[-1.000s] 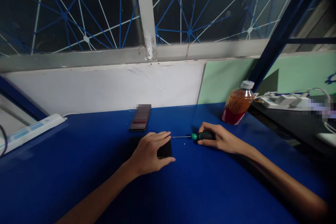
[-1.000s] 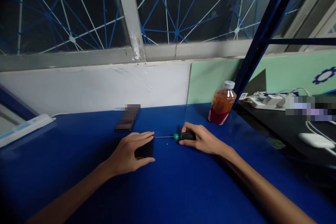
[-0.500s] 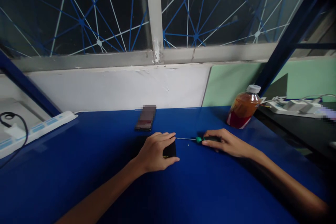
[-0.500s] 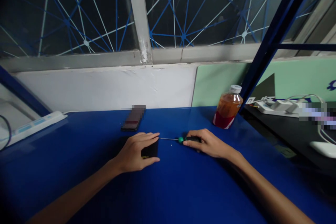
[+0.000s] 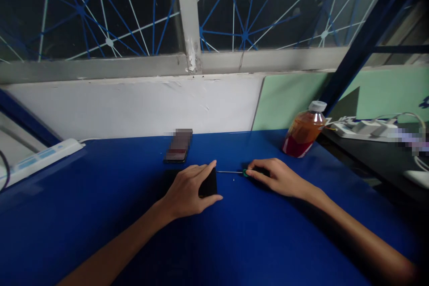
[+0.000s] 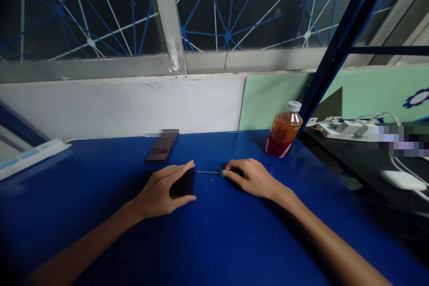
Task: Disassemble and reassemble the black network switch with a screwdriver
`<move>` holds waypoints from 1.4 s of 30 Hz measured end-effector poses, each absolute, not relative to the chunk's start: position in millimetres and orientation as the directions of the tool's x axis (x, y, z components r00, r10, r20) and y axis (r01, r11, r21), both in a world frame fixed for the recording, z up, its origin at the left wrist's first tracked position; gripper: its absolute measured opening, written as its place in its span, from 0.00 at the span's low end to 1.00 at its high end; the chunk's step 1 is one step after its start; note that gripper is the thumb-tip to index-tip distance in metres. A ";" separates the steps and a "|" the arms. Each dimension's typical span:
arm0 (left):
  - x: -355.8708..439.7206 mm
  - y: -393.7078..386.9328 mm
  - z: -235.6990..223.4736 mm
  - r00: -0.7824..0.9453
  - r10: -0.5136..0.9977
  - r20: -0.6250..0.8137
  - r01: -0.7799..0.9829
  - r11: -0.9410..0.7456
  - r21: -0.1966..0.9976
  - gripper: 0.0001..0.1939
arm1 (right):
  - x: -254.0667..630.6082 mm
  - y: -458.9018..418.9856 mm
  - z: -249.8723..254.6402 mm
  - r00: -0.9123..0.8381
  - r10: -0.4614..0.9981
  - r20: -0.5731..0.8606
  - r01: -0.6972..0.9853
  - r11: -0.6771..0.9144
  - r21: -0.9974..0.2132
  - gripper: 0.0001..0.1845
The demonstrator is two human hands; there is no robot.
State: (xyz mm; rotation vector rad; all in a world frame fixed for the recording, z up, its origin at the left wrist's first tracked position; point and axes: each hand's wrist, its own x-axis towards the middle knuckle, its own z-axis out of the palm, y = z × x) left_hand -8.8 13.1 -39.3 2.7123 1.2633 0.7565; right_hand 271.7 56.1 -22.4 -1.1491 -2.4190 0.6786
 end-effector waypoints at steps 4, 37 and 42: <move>-9.0 13.0 -39.0 0.554 0.717 0.422 0.692 -0.679 0.245 0.38 | 266.9 53.1 -27.0 -0.606 0.778 0.162 0.606 0.584 -0.539 0.21; 1.5 7.2 -29.1 0.557 0.676 0.483 0.604 -0.728 0.324 0.11 | 280.4 48.5 -9.6 -0.632 0.765 0.122 0.586 0.575 -0.571 0.04; 3.3 4.2 -31.0 0.558 0.707 0.434 0.625 -0.703 0.341 0.05 | 271.9 42.8 -11.7 -0.654 0.743 0.141 0.565 0.604 -0.562 0.02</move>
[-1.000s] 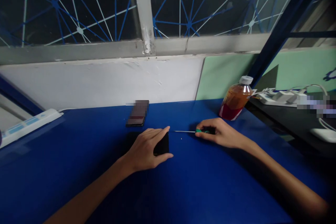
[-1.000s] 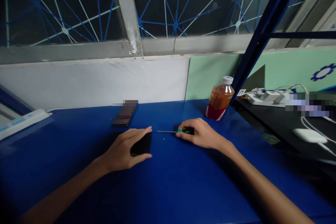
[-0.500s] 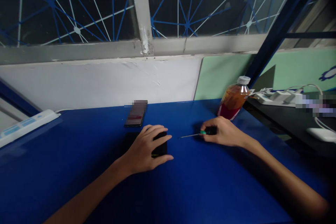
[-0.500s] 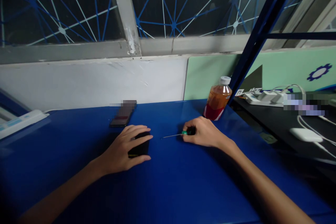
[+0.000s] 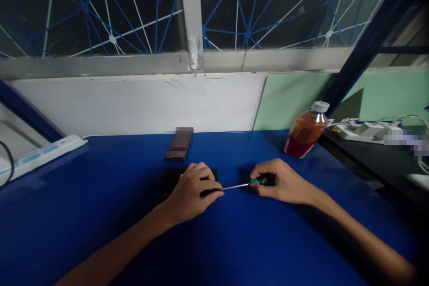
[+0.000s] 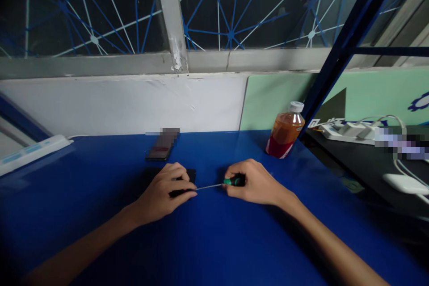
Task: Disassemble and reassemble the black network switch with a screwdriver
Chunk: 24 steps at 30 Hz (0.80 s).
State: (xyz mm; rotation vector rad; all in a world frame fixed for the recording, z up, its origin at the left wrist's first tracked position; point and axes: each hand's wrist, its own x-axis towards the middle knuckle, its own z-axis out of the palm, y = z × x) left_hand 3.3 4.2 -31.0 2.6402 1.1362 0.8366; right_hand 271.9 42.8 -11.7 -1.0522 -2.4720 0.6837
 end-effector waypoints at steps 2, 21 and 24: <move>3.3 4.5 -32.0 0.542 0.712 0.445 0.624 -0.696 0.354 0.05 | 271.8 43.0 -12.3 -0.655 0.740 0.156 0.555 0.610 -0.565 0.01; 3.6 8.9 -34.4 0.428 0.768 0.476 0.511 -0.640 0.573 0.07 | 273.4 44.7 -11.2 -0.633 0.751 0.186 0.547 0.604 -0.580 0.03; 3.4 8.4 -34.5 0.422 0.765 0.486 0.485 -0.643 0.592 0.07 | 274.1 45.0 -10.8 -0.641 0.745 0.183 0.541 0.608 -0.581 0.03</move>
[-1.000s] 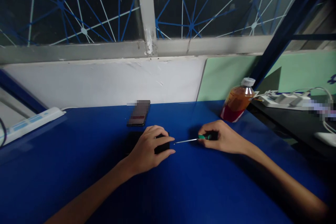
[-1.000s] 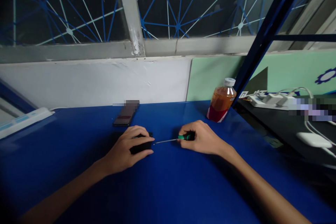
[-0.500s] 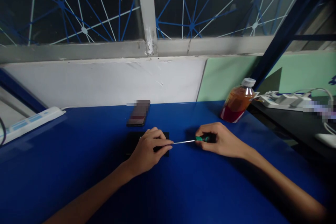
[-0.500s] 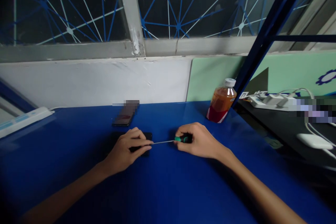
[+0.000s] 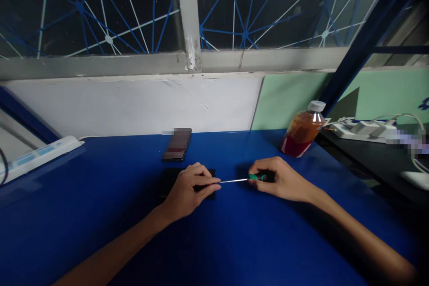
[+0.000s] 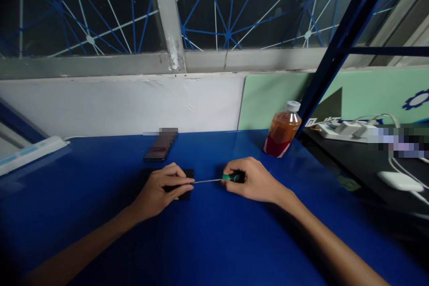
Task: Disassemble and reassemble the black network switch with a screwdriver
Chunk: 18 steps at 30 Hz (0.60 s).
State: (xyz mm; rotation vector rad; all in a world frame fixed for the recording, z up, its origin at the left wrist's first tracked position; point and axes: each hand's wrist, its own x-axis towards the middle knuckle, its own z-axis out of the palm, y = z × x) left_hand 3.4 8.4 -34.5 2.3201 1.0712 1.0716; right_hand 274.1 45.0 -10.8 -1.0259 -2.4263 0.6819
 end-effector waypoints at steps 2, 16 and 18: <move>3.2 7.9 -34.6 0.413 0.770 0.487 0.475 -0.638 0.606 0.07 | 274.1 45.1 -10.6 -0.643 0.744 0.184 0.538 0.609 -0.583 0.03; 3.8 7.5 -31.6 0.398 0.773 0.493 0.466 -0.634 0.617 0.07 | 269.6 42.8 -13.4 -0.638 0.741 0.209 0.491 0.600 -0.631 0.02; 3.6 7.5 -32.0 0.396 0.771 0.499 0.477 -0.637 0.605 0.07 | 269.3 43.1 -13.8 -0.636 0.743 0.209 0.490 0.598 -0.634 0.02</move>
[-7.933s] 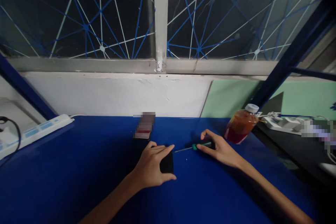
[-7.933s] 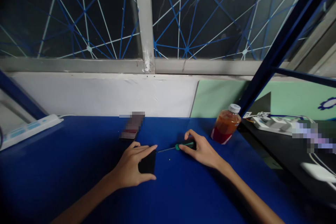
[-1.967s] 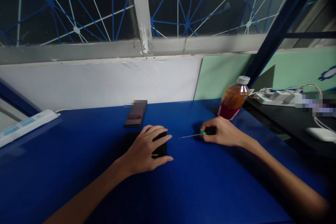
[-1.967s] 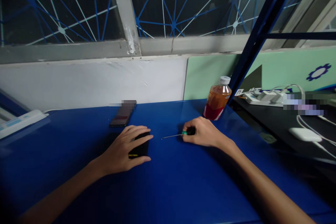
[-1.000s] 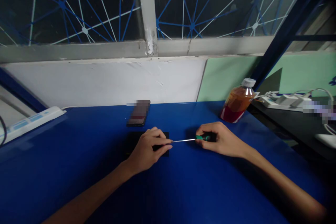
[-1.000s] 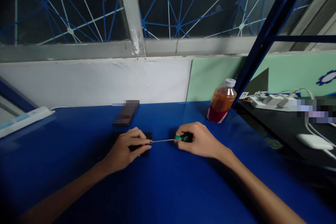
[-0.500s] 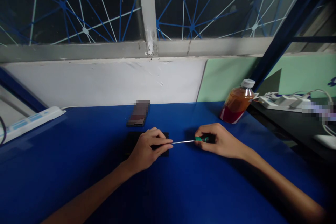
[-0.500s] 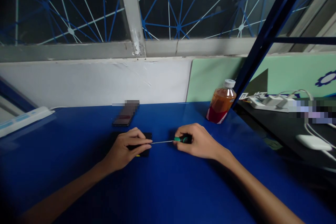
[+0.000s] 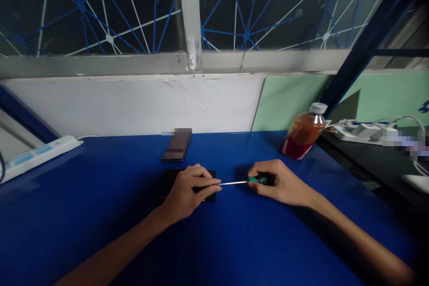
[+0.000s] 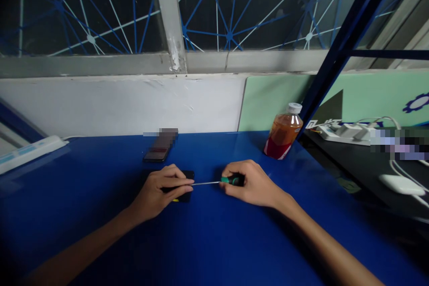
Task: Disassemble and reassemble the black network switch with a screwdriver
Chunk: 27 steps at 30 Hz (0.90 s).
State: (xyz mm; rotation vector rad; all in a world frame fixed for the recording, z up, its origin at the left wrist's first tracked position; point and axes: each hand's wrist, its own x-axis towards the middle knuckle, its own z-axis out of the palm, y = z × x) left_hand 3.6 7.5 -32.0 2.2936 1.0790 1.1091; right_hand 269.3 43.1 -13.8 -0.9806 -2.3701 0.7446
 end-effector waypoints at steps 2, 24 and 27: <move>3.7 7.3 -31.8 0.397 0.766 0.506 0.487 -0.643 0.591 0.06 | 268.9 43.2 -14.1 -0.633 0.746 0.207 0.491 0.594 -0.637 0.02; -14.3 14.4 -20.3 0.634 0.726 0.265 0.663 -0.687 0.296 0.37 | 275.2 46.5 -12.0 -0.691 0.705 0.162 0.500 0.628 -0.596 0.06; -14.3 15.7 -24.2 0.628 0.729 0.272 0.667 -0.685 0.293 0.32 | 274.9 45.9 -12.7 -0.712 0.689 0.136 0.496 0.630 -0.597 0.05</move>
